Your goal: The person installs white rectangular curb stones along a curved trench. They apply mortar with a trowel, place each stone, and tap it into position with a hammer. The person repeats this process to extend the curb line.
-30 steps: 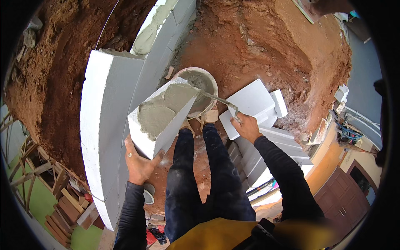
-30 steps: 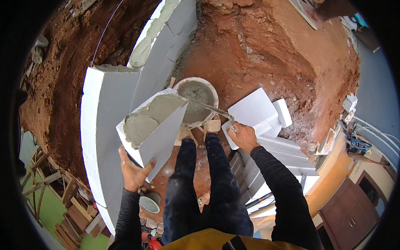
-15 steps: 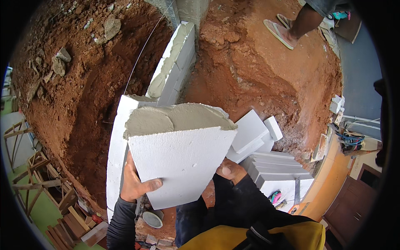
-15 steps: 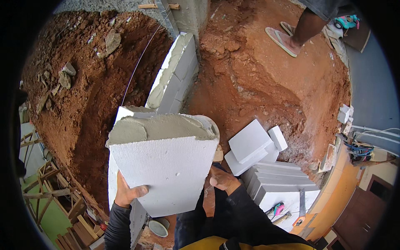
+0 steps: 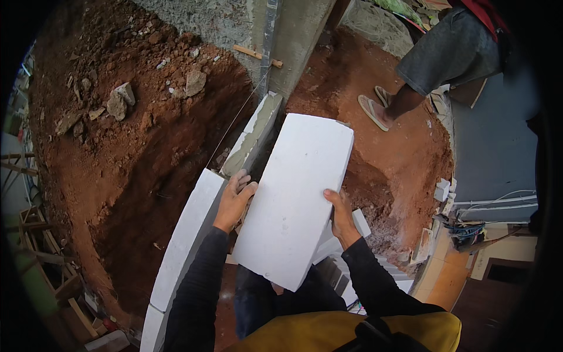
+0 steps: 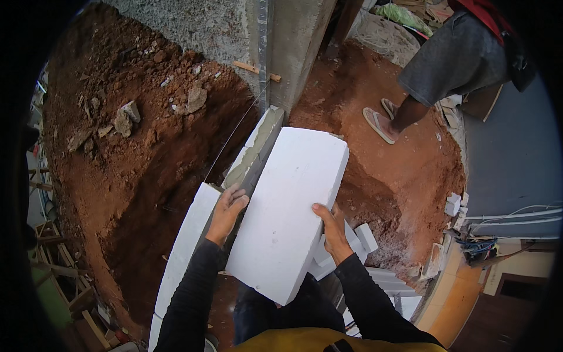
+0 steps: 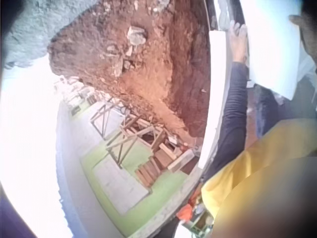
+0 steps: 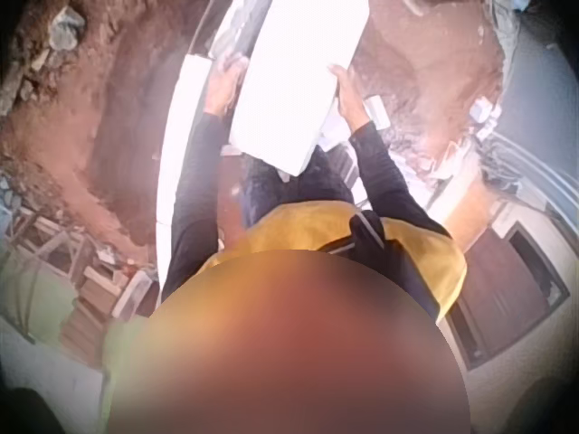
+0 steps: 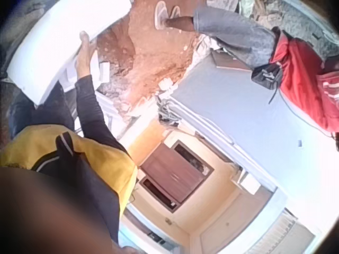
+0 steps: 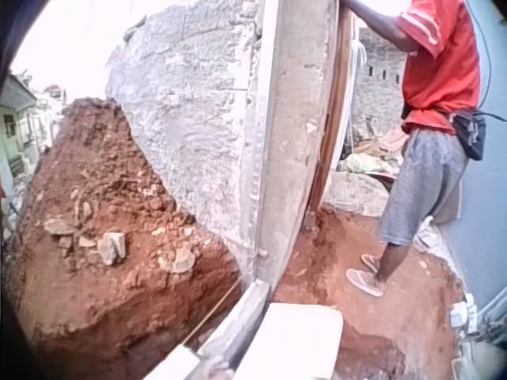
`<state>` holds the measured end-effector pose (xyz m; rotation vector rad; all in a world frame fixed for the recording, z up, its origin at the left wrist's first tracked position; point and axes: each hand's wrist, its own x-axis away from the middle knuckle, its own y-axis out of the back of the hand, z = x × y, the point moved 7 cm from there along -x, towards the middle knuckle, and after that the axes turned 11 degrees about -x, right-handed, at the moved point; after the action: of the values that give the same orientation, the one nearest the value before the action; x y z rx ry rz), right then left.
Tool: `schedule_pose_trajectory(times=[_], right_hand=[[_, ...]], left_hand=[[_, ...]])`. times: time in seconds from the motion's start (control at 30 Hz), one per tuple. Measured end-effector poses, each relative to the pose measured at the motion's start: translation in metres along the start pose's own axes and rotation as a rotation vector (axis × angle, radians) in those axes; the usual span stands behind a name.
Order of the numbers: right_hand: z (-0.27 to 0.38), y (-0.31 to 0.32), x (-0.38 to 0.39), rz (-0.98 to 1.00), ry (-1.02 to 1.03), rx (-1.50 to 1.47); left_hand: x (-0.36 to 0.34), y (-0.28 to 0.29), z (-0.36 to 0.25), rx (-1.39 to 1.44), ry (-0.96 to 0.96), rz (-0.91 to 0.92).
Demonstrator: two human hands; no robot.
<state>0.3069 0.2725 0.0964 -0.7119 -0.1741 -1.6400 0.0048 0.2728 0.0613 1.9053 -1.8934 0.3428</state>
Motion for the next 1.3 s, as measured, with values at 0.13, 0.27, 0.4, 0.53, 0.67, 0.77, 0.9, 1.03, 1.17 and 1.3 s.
schedule_pose_trajectory(times=[0.13,0.27,0.4,0.53,0.67,0.77,0.9,1.03,1.17,1.3], right_hand=[[0.021,-0.028,-0.06,-0.102,0.051,0.126],[0.033,-0.058,-0.111,-0.11,0.08,0.256],[0.044,-0.077,-0.148,-0.091,0.131,0.377],[0.052,-0.084,-0.18,-0.114,0.145,0.459],[0.046,-0.09,-0.2,-0.199,0.027,0.511],[0.042,-0.111,-0.207,-0.088,0.011,0.449],[0.036,-0.125,-0.21,-0.133,-0.046,0.435],[0.033,-0.134,-0.216,-0.133,-0.035,0.491],[0.029,-0.136,-0.223,-0.174,-0.046,0.478],[0.023,-0.142,-0.227,-0.166,-0.085,0.499]], left_hand=[[0.068,0.001,0.062,0.275,0.226,-0.324],[0.071,-0.043,0.092,0.723,0.421,-0.314],[0.035,-0.072,0.083,1.008,0.349,-0.025],[0.015,-0.082,0.084,1.113,0.332,-0.011],[-0.004,-0.089,0.085,1.156,0.25,-0.069],[-0.013,-0.086,0.097,1.114,0.34,-0.19],[-0.025,-0.077,0.105,1.159,0.304,-0.207],[-0.031,-0.07,0.111,1.207,0.291,-0.207],[-0.031,-0.06,0.103,1.32,0.202,-0.183],[-0.03,-0.054,0.099,1.322,0.234,-0.25]])
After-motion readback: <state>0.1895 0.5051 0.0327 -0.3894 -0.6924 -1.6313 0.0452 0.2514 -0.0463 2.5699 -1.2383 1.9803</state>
